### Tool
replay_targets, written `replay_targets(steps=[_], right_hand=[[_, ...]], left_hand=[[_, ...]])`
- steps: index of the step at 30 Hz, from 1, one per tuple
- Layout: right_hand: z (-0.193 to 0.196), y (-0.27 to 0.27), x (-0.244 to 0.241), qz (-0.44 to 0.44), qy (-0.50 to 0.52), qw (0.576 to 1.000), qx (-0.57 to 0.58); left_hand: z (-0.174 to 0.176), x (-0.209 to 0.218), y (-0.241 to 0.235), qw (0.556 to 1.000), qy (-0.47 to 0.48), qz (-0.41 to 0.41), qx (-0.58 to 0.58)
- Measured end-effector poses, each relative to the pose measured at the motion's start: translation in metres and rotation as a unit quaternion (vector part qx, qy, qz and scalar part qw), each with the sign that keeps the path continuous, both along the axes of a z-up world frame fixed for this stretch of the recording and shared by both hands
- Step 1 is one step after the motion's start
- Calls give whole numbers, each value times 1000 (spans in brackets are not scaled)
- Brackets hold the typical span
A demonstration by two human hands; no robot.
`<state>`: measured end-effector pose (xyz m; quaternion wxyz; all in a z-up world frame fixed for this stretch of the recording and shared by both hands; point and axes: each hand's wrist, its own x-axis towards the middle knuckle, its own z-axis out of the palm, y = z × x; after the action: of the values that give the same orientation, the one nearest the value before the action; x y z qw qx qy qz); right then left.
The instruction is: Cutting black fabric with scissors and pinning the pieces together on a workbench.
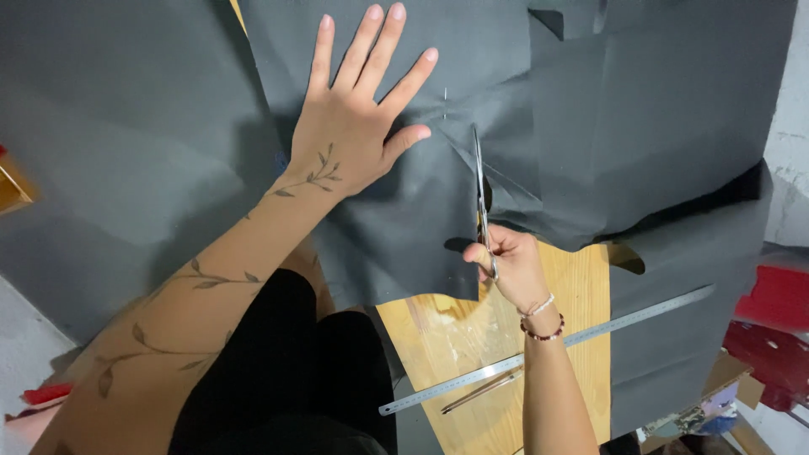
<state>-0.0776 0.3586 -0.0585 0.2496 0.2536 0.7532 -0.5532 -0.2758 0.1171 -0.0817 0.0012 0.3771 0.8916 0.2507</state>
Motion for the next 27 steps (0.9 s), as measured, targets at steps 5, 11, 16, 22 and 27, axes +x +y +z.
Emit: replay_targets(steps=[5, 11, 16, 22, 27], right_hand=[[30, 3, -14, 50, -105, 993, -18], [21, 3, -34, 83, -82, 993, 8], [9, 0, -44, 50, -45, 998, -12], [0, 8, -40, 30, -76, 997, -3], [3, -3, -47, 69, 3, 996, 48]], left_hand=[[1, 7, -4, 999, -35, 2, -26], [0, 11, -4, 999, -23, 12, -26], [4, 13, -5, 999, -5, 22, -23], [7, 14, -7, 998, -37, 12, -52], [5, 15, -7, 997, -53, 10, -61]])
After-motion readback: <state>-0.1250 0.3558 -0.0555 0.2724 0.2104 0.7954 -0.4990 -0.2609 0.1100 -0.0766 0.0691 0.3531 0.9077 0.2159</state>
